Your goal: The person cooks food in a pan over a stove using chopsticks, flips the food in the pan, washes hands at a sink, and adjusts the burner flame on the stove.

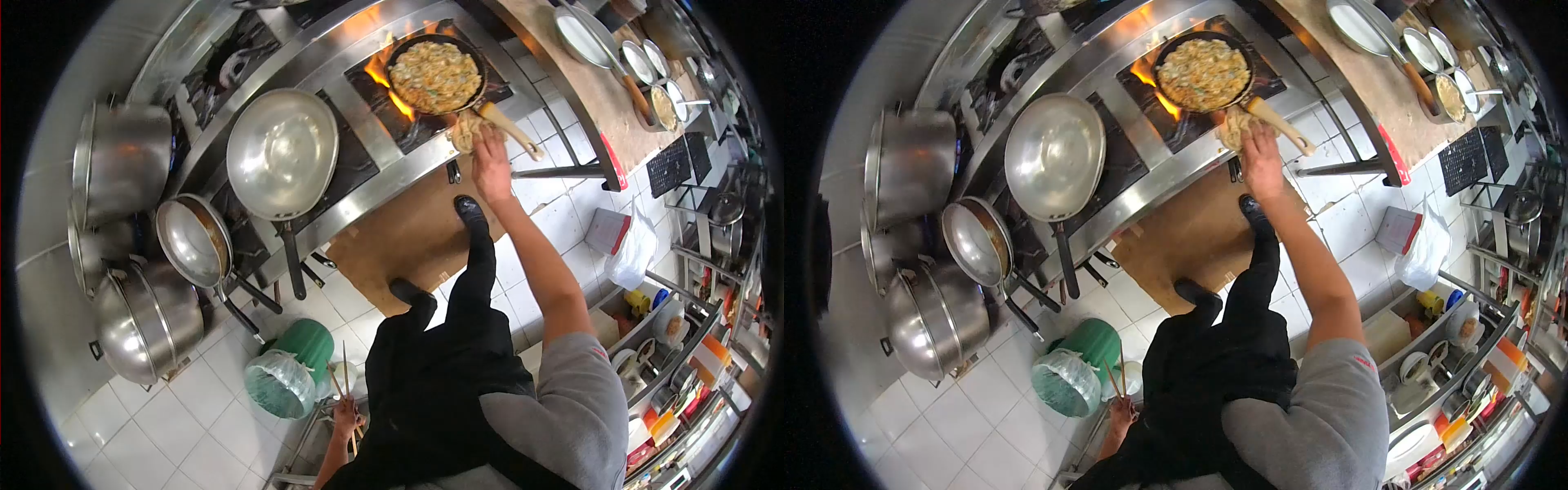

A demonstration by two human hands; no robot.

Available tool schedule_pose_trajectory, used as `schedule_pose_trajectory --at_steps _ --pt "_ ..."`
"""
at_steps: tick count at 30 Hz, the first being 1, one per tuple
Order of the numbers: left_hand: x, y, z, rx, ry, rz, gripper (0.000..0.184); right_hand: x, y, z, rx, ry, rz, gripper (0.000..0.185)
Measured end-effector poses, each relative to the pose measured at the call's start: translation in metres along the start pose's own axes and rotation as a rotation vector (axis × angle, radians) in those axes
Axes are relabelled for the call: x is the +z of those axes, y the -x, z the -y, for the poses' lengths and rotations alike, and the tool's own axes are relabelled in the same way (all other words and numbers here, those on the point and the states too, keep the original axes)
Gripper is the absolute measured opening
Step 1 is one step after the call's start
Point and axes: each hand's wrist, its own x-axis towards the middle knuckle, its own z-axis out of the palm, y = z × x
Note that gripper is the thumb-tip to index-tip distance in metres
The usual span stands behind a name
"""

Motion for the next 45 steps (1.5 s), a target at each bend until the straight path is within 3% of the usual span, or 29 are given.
schedule_pose_trajectory --at_steps 6,9,10,12,14,15,16,18,21,23,25,26,27,29,30,31,32,34,36,38,40,42,43,45 --pt "-0.029 -0.021 0.074 0.438 -0.166 0.056 0.036 0.074 0.059 0.145 -0.136 -0.213 0.062 0.044" --pt "-0.035 -0.010 0.063 0.138 0.316 0.180 0.037 0.081 0.071 0.231 -0.217 -0.459 0.232 0.038" --pt "-0.032 -0.003 0.061 0.202 0.163 0.092 0.037 0.066 0.067 0.241 -0.207 -0.553 0.317 0.037" --pt "-0.033 -0.005 0.058 0.154 0.154 0.054 0.037 0.041 0.056 0.261 -0.198 -0.755 0.508 0.036" --pt "-0.044 -0.026 0.074 0.153 0.174 0.074 0.036 0.022 0.052 0.230 -0.056 -0.662 0.472 0.036" --pt "-0.051 -0.035 0.086 0.179 0.196 0.112 0.036 0.009 0.042 0.212 0.023 -0.606 0.300 0.036" --pt "-0.048 -0.019 0.065 0.050 0.145 0.050 0.037 -0.014 0.022 0.190 0.383 -0.639 0.568 0.038" --pt "-0.042 -0.009 0.045 0.053 0.147 0.027 0.037 0.000 0.011 0.124 0.047 -0.399 0.095 0.042" --pt "-0.039 -0.009 0.056 0.071 0.200 0.010 0.036 0.029 0.012 0.130 0.024 -0.029 -0.015 0.057" --pt "-0.037 -0.007 0.064 -0.016 0.229 -0.022 0.036 0.065 0.044 0.187 -0.003 -0.223 -0.022 0.059" --pt "-0.036 0.003 0.067 0.005 0.251 -0.034 0.037 0.091 0.075 0.263 0.139 -0.655 0.087 0.050" --pt "-0.034 0.009 0.067 0.018 0.257 -0.034 0.037 0.096 0.082 0.296 -0.181 -0.291 0.020 0.046" --pt "-0.034 0.013 0.064 0.017 0.192 -0.048 0.037 0.124 0.101 0.311 -0.172 -0.527 0.060 0.036" --pt "-0.036 0.019 0.067 0.037 0.055 -0.067 0.035 0.098 0.090 0.357 -0.186 -0.585 0.239 0.028" --pt "-0.050 -0.010 0.109 0.233 -0.105 0.010 0.032 0.104 0.095 0.359 -0.232 -0.626 0.258 0.027" --pt "-0.062 -0.036 0.147 0.440 -0.248 0.061 0.029 0.100 0.089 0.350 -0.300 -0.605 0.246 0.030" --pt "-0.069 -0.045 0.150 0.498 -0.381 0.070 0.028 0.096 0.083 0.340 -0.368 -0.585 0.232 0.034" --pt "-0.078 -0.055 0.123 0.482 -0.435 0.081 0.027 0.090 0.078 0.291 -0.300 -0.553 0.181 0.036" --pt "-0.074 -0.053 0.090 0.327 -0.269 0.092 0.029 0.086 0.077 0.220 -0.238 -0.443 0.126 0.038" --pt "-0.065 -0.043 0.053 0.167 -0.105 0.088 0.031 0.064 0.059 0.140 -0.045 -0.439 0.051 0.041" --pt "-0.060 -0.037 0.022 0.124 -0.162 0.054 0.031 0.033 0.038 0.061 -0.031 -0.118 -0.047 0.043" --pt "-0.047 -0.025 -0.005 0.091 -0.208 -0.035 0.033 0.004 0.014 0.010 0.135 -0.016 -0.138 0.046" --pt "-0.048 -0.033 0.004 0.096 -0.203 -0.019 0.035 -0.002 0.005 -0.008 0.274 -0.090 -0.150 0.040" --pt "-0.064 -0.063 0.036 0.128 -0.128 0.091 0.041 0.004 -0.018 -0.016 0.541 -0.281 -0.434 0.035"
